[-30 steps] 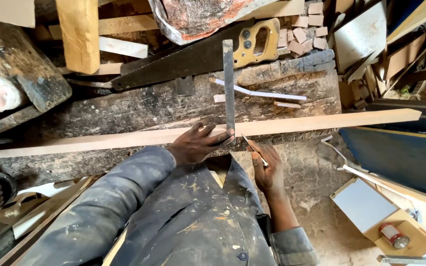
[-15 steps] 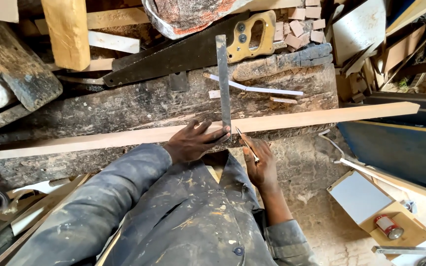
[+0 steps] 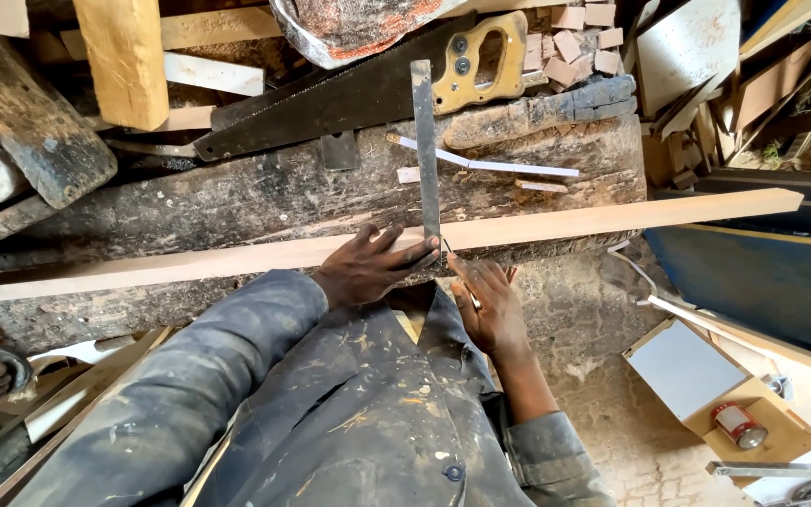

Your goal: Measuring and marking a wooden plank using a tape measure, pencil, and ruler

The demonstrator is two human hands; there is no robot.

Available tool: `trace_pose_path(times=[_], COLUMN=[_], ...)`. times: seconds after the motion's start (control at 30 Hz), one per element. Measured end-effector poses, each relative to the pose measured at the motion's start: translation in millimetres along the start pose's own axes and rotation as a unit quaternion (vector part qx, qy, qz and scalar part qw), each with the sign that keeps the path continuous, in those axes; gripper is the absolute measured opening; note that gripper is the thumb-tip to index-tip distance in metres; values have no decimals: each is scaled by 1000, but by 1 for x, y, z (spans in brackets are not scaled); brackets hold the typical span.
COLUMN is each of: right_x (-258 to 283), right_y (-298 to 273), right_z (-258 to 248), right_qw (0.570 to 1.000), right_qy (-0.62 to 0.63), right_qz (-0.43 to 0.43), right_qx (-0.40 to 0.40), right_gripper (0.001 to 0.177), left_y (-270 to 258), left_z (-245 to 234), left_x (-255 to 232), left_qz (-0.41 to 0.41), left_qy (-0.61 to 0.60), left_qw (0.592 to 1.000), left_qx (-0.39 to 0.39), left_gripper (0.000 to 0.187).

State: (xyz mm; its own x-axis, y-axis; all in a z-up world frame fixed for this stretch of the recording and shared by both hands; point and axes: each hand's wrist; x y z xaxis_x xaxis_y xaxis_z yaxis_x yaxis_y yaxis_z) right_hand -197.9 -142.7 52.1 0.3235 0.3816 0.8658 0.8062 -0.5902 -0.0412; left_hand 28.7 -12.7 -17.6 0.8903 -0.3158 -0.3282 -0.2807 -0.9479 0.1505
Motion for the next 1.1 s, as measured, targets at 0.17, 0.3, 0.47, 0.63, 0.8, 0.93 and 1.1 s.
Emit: trace_pose_path(times=[0.17, 0.3, 0.47, 0.63, 0.8, 0.93, 1.1], right_x=[-34, -38, -8, -27, -48, -85, -106], right_y=[-27, -1, 56, 38, 17, 7, 8], right_z=[12, 19, 5, -7, -10, -1, 7], right_qw=[999, 998, 980, 995, 966, 951, 951], right_qy=[-27, -32, 111, 14, -221, -296, -307], right_qz=[16, 52, 133, 81, 98, 47, 25], right_qx=[40, 11, -100, -58, 95, 74, 37], right_gripper=[27, 28, 38, 29, 49, 33, 32], left_y=[-2, -2, -1, -6, -10, -15, -39], left_z=[5, 8, 5, 11, 16, 10, -10], left_x=[-1, 2, 1, 2, 1, -3, -6], left_qz=[3, 9, 15, 22, 22, 4, -28], left_qy=[13, 14, 27, 26, 40, 35, 34], left_qw=[1000, 999, 998, 998, 999, 999, 999], left_qx=[25, 34, 48, 46, 18, -34, 5], left_gripper=[53, 60, 64, 67, 77, 65, 86])
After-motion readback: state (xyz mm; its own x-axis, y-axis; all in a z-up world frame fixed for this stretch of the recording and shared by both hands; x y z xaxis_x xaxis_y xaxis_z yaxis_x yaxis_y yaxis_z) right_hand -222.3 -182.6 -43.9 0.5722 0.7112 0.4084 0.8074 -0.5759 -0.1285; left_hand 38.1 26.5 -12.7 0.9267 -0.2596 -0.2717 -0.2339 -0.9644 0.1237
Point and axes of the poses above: each hand's wrist, its own y-axis towards the middle knuckle, its own z-axis out of the palm, x = y × z, and after that the axes turned 5 degrees about y, right-handed
